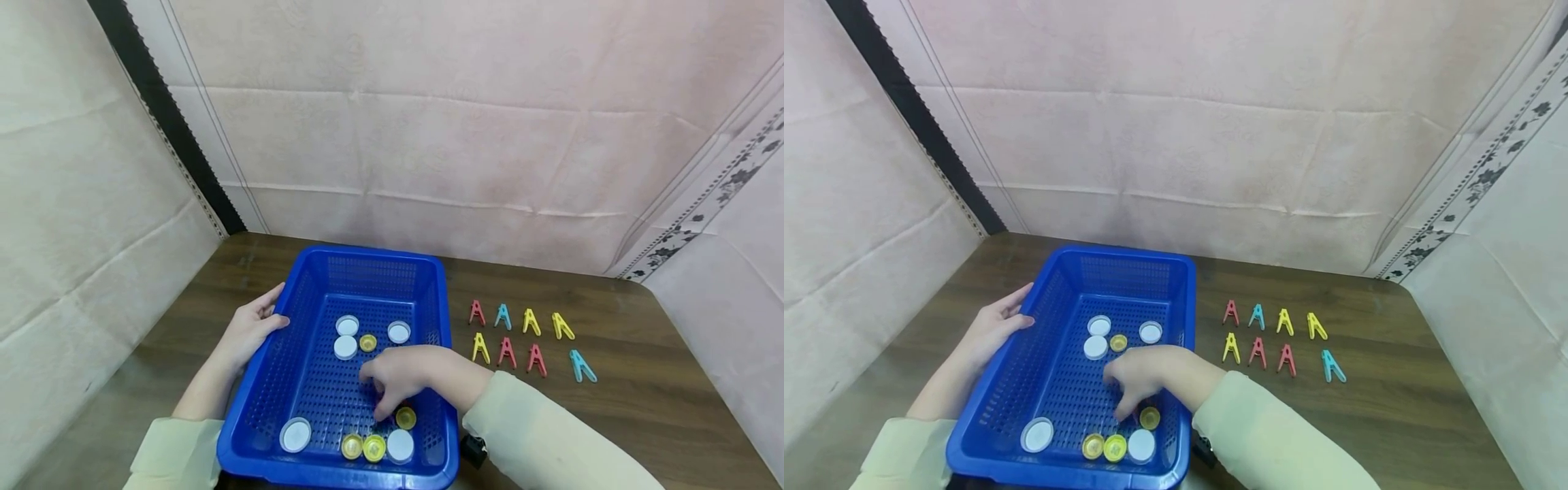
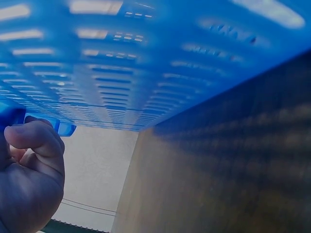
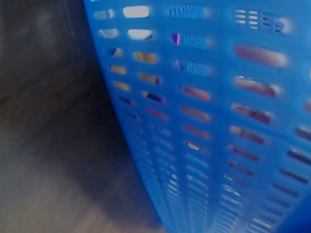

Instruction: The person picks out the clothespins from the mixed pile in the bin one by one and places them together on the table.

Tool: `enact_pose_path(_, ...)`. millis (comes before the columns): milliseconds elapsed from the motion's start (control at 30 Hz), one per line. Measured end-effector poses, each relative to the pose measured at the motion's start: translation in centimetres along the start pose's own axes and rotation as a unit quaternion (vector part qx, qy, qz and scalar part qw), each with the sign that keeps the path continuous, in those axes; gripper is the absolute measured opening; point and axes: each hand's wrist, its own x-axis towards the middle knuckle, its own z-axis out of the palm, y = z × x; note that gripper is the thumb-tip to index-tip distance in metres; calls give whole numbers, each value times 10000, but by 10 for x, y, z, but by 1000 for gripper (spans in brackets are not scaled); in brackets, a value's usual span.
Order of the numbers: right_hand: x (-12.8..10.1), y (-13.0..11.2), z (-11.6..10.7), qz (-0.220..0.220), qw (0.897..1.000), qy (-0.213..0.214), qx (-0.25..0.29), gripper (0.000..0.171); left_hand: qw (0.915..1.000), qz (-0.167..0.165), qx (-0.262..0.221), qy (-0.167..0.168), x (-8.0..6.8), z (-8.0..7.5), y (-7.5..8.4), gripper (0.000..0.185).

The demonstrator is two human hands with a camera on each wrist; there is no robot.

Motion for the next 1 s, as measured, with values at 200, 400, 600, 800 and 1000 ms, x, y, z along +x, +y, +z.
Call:
enact_pose_path(200, 3, -2, -9, -709, 9929, 423, 854, 48, 10000, -27, -52, -23, -1, 1, 2, 66)
enact_pose_path(400, 4, 2, -12, -526, 9943, 504, 775, 46, 10000, -21, -37, 12, -1, 0, 2, 66)
enact_pose_path(600, 6, 7, -13, -257, 9957, 588, 667, 47, 10000, -14, -40, -23, -1, 0, 3, 66)
enact_pose_path(800, 11, 10, -9, 299, 9977, 511, 344, 48, 10000, -32, -18, 11, -2, 1, 4, 66)
enact_pose_path(1000, 19, 12, 0, 729, 9966, 333, 184, 62, 10000, -49, -1, 44, -3, 1, 3, 66)
